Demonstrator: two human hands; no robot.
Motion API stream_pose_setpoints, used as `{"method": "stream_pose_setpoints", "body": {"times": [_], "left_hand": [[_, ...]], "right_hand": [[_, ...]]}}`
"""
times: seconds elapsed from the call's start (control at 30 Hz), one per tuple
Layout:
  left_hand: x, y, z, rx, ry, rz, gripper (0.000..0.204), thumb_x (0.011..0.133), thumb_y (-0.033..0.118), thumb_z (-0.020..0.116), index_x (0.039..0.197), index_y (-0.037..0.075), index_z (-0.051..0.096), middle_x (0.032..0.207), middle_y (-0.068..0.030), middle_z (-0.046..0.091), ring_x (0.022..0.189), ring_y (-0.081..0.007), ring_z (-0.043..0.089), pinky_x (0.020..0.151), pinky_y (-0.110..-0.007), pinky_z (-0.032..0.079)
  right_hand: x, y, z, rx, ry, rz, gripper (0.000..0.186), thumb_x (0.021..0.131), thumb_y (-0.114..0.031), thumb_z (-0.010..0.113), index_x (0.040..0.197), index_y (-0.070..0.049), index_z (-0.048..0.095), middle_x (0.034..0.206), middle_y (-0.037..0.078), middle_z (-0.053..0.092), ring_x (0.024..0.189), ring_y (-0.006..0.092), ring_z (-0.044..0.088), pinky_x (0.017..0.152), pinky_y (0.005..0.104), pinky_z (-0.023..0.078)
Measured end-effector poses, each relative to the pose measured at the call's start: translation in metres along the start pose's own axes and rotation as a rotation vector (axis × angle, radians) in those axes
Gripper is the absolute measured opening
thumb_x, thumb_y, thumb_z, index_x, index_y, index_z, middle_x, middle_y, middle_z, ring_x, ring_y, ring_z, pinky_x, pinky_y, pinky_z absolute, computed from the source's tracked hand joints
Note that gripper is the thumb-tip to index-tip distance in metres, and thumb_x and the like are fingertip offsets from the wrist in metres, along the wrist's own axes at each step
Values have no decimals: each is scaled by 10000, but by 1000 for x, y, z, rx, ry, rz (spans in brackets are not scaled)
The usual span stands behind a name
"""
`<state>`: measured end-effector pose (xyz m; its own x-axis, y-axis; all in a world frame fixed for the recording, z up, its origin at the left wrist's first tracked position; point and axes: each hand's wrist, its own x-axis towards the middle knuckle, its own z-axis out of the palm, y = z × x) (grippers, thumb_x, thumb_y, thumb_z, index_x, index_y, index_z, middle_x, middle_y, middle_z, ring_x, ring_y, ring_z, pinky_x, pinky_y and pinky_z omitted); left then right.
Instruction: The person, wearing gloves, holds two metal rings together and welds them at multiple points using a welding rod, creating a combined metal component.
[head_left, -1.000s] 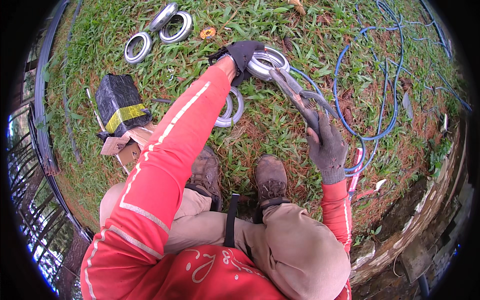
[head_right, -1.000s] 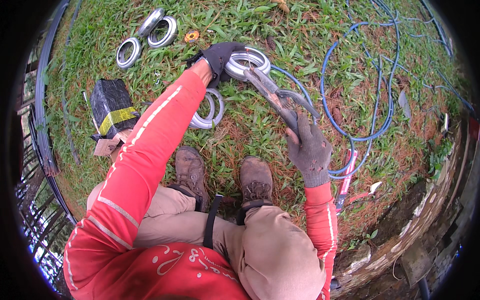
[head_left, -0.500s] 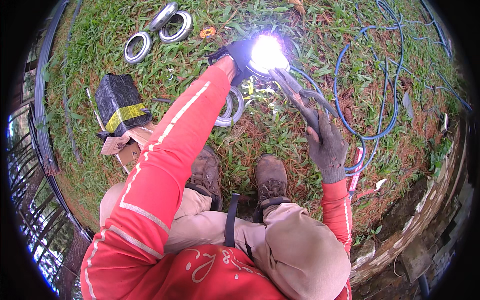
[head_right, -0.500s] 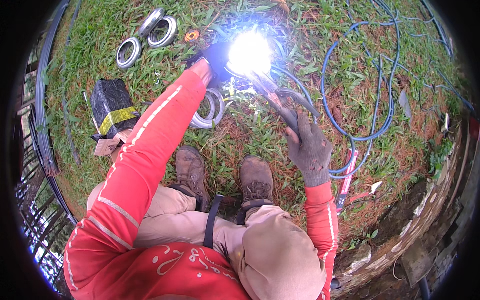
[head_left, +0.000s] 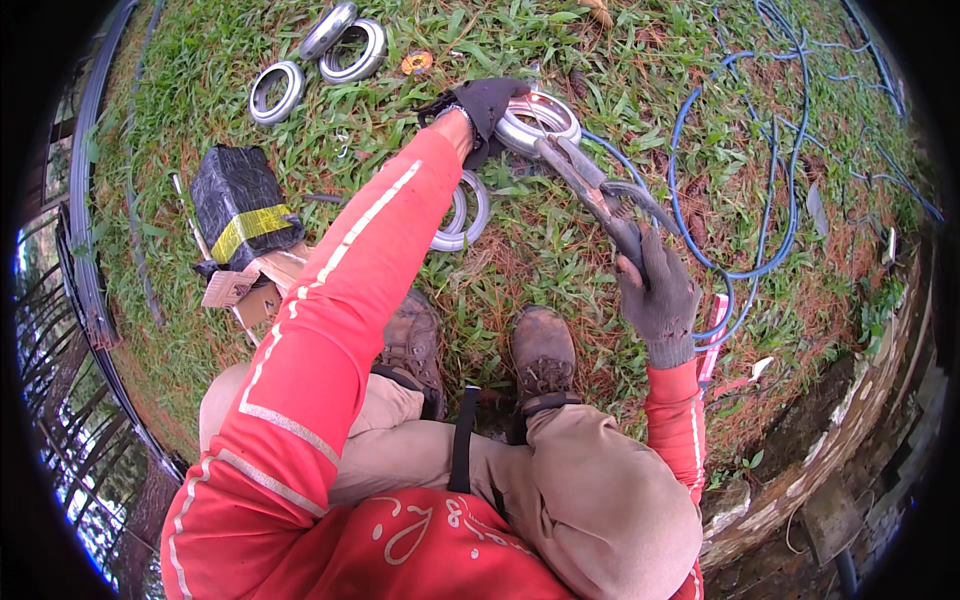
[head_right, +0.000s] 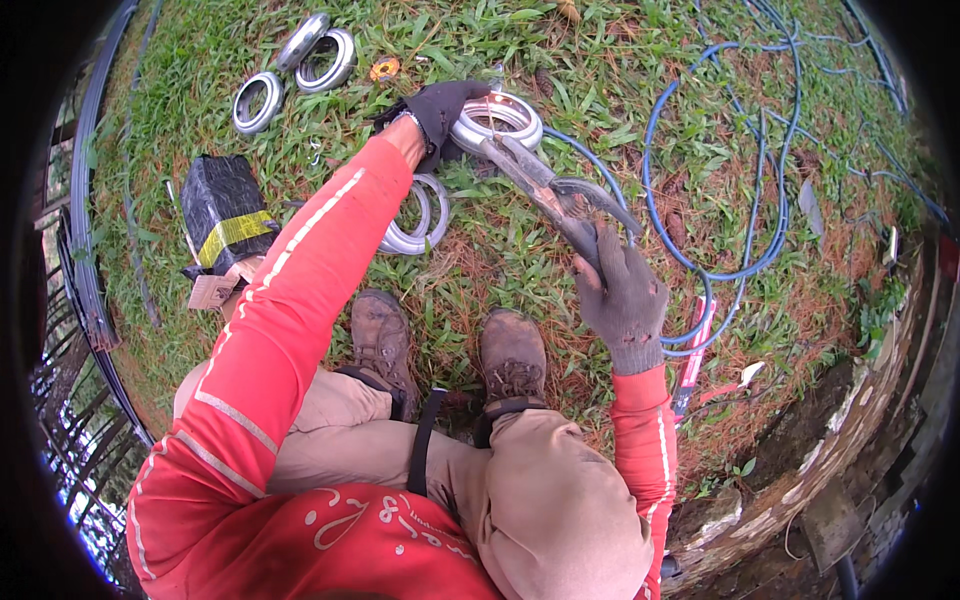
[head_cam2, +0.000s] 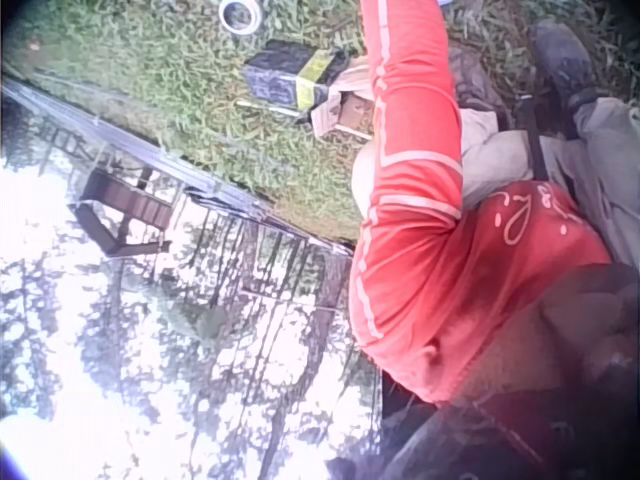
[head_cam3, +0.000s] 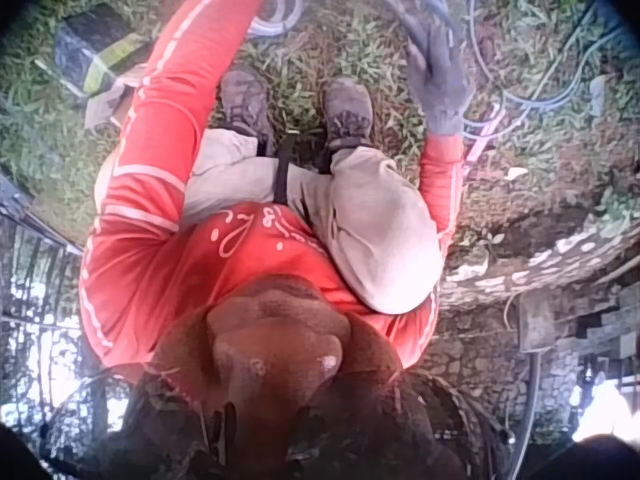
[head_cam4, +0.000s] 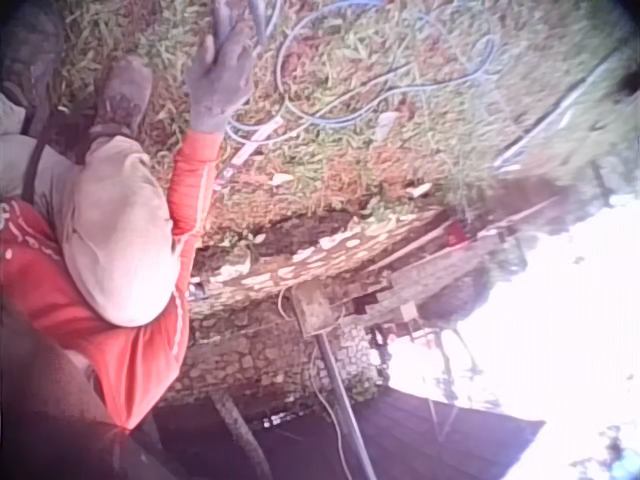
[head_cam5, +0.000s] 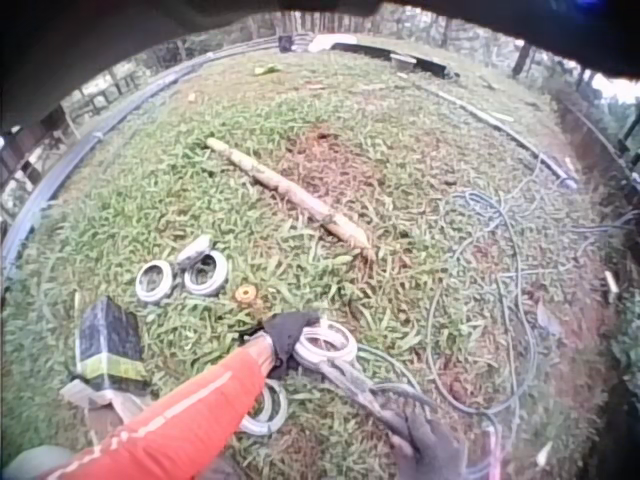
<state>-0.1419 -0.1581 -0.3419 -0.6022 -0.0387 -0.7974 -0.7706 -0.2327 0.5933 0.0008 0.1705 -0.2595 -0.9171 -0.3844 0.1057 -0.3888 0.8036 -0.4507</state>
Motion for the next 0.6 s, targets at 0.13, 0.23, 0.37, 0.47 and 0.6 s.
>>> {"method": "stream_pose_setpoints", "body": {"times": [0.13,0.23,0.37,0.47,0.6], "left_hand": [[-5,4,5,72,27,-31,372,1080,484,557,1101,202,798,718,17,714,501,-125,587,408,-313,390],[-5,4,3,102,38,-16,371,1078,487,558,1110,204,796,743,18,727,519,-127,594,416,-313,384],[-9,5,6,89,65,-61,357,1068,490,572,1109,215,796,770,23,743,551,-131,618,459,-329,435],[-11,4,6,48,44,-58,348,1060,492,587,1113,220,797,786,32,749,574,-128,630,500,-327,473],[-9,3,3,25,59,-80,340,1054,491,600,1113,218,795,806,39,756,603,-120,652,522,-317,492]], "right_hand": [[-5,6,2,-17,-4,37,523,995,-345,771,1454,-110,687,923,158,725,743,361,737,627,445,585],[-5,7,3,-5,23,19,512,1000,-340,765,1450,-109,689,917,161,726,744,363,740,626,446,586],[-6,7,3,-4,2,32,502,1003,-340,762,1442,-105,696,936,164,738,754,364,745,634,441,591],[-7,6,3,2,27,4,501,1005,-343,761,1433,-91,700,967,166,754,773,359,753,649,442,596],[-22,11,-1,84,49,27,548,984,-281,795,1462,-41,673,1003,180,767,832,375,773,728,436,605]]}}
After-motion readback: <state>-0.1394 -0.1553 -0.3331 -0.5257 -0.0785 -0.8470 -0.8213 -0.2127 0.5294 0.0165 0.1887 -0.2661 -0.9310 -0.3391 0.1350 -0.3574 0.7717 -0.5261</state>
